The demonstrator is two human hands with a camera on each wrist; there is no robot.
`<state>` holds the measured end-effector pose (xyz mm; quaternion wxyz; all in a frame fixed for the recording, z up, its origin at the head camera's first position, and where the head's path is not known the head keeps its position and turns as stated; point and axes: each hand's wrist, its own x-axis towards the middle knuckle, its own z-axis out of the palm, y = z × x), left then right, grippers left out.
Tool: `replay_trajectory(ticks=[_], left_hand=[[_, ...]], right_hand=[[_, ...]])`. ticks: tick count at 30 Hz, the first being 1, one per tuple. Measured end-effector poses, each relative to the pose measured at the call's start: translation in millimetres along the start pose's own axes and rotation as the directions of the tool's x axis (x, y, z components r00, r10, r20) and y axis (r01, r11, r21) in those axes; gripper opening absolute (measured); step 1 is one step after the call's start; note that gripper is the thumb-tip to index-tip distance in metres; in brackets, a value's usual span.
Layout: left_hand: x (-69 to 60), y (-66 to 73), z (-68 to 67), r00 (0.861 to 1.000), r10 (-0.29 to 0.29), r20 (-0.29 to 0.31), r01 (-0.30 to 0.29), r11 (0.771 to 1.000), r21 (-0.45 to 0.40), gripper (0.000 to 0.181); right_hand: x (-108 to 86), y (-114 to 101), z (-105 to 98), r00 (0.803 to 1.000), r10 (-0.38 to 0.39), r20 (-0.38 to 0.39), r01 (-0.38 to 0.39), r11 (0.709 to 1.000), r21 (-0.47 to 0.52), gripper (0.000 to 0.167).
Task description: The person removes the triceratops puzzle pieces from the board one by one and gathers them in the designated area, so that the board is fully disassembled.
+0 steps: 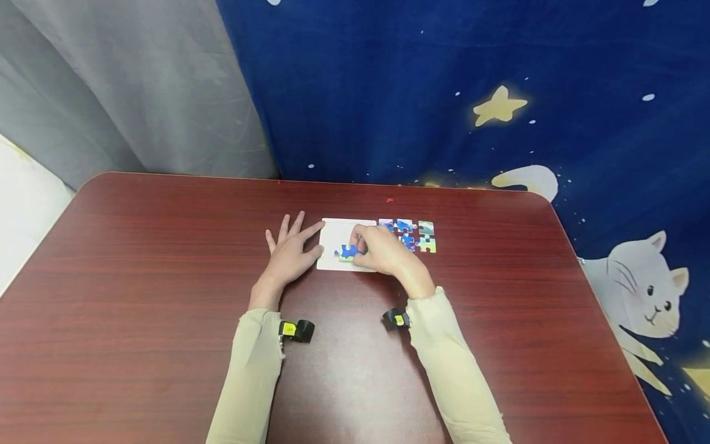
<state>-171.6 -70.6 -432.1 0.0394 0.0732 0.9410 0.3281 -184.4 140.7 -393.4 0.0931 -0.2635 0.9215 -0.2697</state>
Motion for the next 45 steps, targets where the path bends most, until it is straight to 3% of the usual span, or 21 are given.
replay_trajectory(ticks=[6,15,26,45], left_hand=[[0.6,0.0,-0.2,1.000,0.007,-0.003,-0.007,1.000,-0.008,0.053],[1.0,-2.4,1.9,1.000,0.014,0.001,-0.014,1.000,-0.010,0.053],[0.9,-2.8,2.9,1.000,0.018,0.000,-0.018,1.000,-0.015,0.053],[0.8,-3.2,3.1,1.000,0.017,-0.005,-0.017,1.000,-0.022,0.053]], right_hand=[[-8.1,4,-17,0.999,0.014,-0.035,-0.013,1.000,0.014,0.019],[-39.3,32,-41,0.994,0.053,-0.101,-0.053,0.999,-0.002,0.022],[-74.3,64,-41,0.986,0.125,-0.108,-0.126,0.992,-0.002,0.021],[-74.5,75,-30,0.987,0.150,-0.061,-0.148,0.988,0.040,0.021]])
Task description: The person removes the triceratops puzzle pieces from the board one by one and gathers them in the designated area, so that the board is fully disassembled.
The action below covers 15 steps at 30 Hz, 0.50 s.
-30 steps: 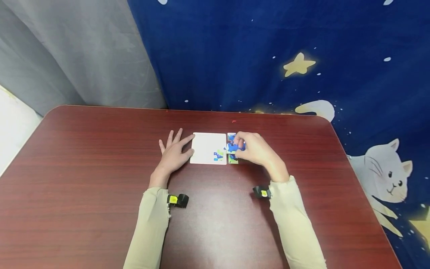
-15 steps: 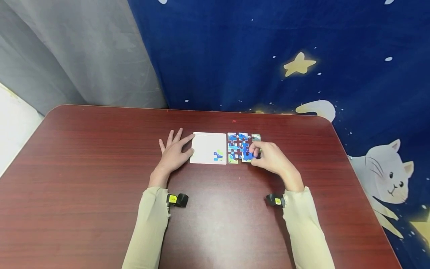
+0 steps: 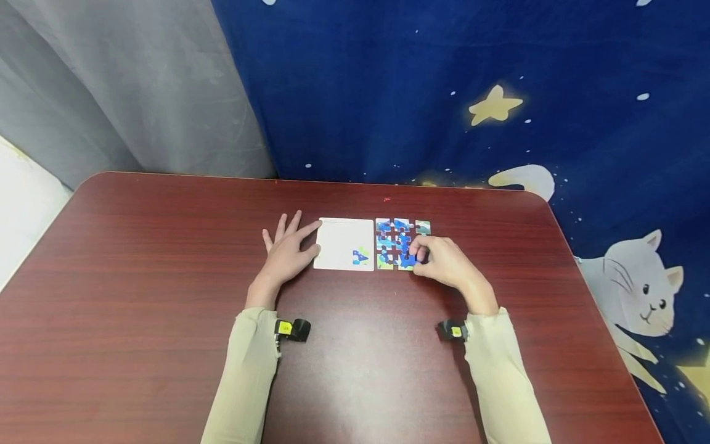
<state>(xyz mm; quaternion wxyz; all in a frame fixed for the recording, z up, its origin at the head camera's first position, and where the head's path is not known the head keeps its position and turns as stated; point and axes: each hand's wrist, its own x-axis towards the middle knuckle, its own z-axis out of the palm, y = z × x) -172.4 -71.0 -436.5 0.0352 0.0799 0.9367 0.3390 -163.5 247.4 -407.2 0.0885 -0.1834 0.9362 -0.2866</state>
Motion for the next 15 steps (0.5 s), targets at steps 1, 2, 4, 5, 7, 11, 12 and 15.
replay_trajectory(ticks=[1,2,4,5,7,11,12,15], left_hand=[[0.0,0.2,-0.2,1.000,-0.002,0.002,0.002,1.000,0.002,0.053],[-0.1,0.3,-0.5,1.000,-0.003,0.003,0.003,1.000,0.003,0.053],[-0.2,0.5,-1.1,1.000,-0.004,0.004,0.004,1.000,0.004,0.053],[-0.2,0.6,-1.3,1.000,-0.003,0.004,0.003,1.000,0.004,0.053],[0.0,0.7,-1.6,1.000,-0.002,0.004,0.002,1.000,0.003,0.054],[0.2,0.8,-1.5,1.000,0.001,0.004,-0.001,1.000,0.002,0.054],[0.2,0.9,-1.4,1.000,0.002,0.004,-0.002,1.000,0.002,0.054],[0.1,1.2,-0.8,1.000,0.001,0.004,-0.001,1.000,0.003,0.053]], right_hand=[[0.1,0.3,0.2,1.000,0.002,0.002,-0.002,1.000,0.000,0.021],[0.3,0.7,0.2,1.000,0.002,0.002,-0.002,1.000,-0.001,0.021],[0.8,1.4,0.3,1.000,0.003,0.001,-0.003,1.000,-0.004,0.021],[1.1,1.8,0.4,1.000,0.004,0.000,-0.004,1.000,-0.004,0.021],[1.6,2.4,0.8,1.000,0.004,0.002,-0.004,1.000,-0.002,0.021],[1.9,3.4,1.5,1.000,0.008,0.009,-0.009,1.000,0.005,0.021],[2.0,3.4,1.7,1.000,0.009,0.011,-0.009,1.000,0.007,0.021],[1.6,3.6,2.3,1.000,0.015,0.014,-0.015,1.000,0.004,0.021]])
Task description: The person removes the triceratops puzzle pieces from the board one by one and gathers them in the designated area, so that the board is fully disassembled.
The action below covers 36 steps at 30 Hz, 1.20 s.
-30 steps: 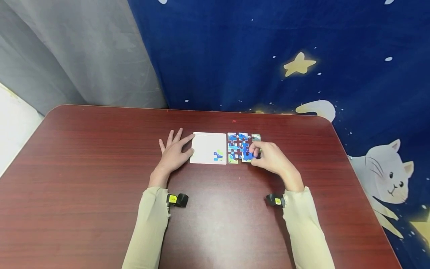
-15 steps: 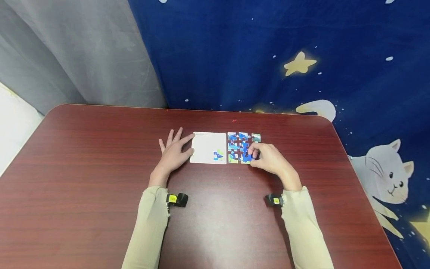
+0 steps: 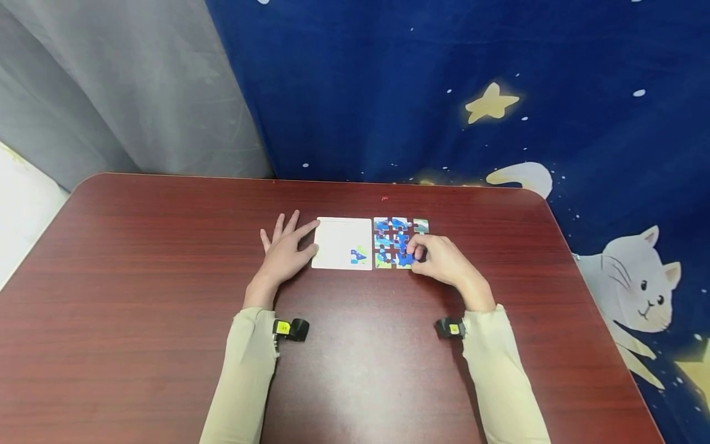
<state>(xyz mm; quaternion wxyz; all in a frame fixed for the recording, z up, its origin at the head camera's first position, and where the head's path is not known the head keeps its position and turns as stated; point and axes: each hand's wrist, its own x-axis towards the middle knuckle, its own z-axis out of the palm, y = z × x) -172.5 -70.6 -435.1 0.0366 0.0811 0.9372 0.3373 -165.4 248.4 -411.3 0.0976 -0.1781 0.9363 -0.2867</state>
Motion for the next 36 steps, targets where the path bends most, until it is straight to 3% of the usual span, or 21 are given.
replay_trajectory(ticks=[36], left_hand=[[0.6,-0.7,-0.3,1.000,0.000,0.000,0.000,1.000,-0.007,0.054]], right_hand=[[3.3,-2.3,2.2,1.000,0.025,0.003,-0.025,0.999,-0.047,0.020]])
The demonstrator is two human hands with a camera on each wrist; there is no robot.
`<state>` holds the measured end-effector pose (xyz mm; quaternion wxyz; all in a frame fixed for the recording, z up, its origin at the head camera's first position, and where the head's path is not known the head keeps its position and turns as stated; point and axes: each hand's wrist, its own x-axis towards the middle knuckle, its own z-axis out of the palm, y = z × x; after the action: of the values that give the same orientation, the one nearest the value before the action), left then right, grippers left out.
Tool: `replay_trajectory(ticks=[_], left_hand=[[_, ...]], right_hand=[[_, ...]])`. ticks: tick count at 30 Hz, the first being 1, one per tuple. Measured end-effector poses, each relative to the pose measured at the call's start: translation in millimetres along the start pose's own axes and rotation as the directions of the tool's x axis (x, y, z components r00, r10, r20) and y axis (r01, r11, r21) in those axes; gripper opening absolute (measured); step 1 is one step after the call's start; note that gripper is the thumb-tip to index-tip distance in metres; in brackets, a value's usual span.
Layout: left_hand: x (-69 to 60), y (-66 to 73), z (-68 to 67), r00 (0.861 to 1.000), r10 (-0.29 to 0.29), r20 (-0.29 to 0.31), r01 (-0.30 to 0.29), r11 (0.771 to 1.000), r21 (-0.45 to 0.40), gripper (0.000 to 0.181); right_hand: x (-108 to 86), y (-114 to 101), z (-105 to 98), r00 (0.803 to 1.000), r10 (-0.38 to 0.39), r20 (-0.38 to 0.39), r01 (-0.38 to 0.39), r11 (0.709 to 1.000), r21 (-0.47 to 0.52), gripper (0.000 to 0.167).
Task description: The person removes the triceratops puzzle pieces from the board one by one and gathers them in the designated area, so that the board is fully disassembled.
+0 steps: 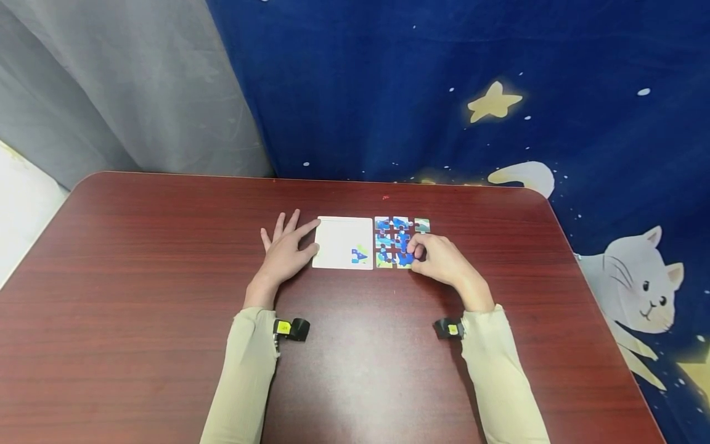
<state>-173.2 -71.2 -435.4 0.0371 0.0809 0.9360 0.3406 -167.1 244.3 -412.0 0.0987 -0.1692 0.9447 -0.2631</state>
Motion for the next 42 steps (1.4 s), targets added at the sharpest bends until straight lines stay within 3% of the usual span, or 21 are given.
replay_trajectory(ticks=[20,29,35,39,42], left_hand=[[-1.3,2.3,-1.2,1.000,-0.008,0.008,0.008,1.000,-0.001,0.054],[-0.7,1.0,-0.6,1.000,-0.008,0.007,0.008,1.000,-0.003,0.053],[0.5,-0.7,0.8,1.000,-0.007,0.004,0.007,1.000,-0.007,0.053],[0.3,-0.8,1.2,1.000,-0.010,0.002,0.010,1.000,-0.005,0.053],[0.4,-0.1,1.0,1.000,-0.010,-0.001,0.010,1.000,-0.003,0.053]], right_hand=[[-4.1,-6,-3,0.999,-0.030,-0.034,0.029,0.999,-0.024,0.018],[-0.7,-35,-7,0.988,-0.134,-0.078,0.130,0.990,-0.049,0.015],[16.2,-57,7,0.973,-0.226,-0.040,0.222,0.971,-0.089,0.016],[27.0,-70,20,0.983,-0.177,0.046,0.181,0.976,-0.120,0.030],[29.2,-76,25,0.992,-0.109,0.067,0.118,0.983,-0.141,0.038]])
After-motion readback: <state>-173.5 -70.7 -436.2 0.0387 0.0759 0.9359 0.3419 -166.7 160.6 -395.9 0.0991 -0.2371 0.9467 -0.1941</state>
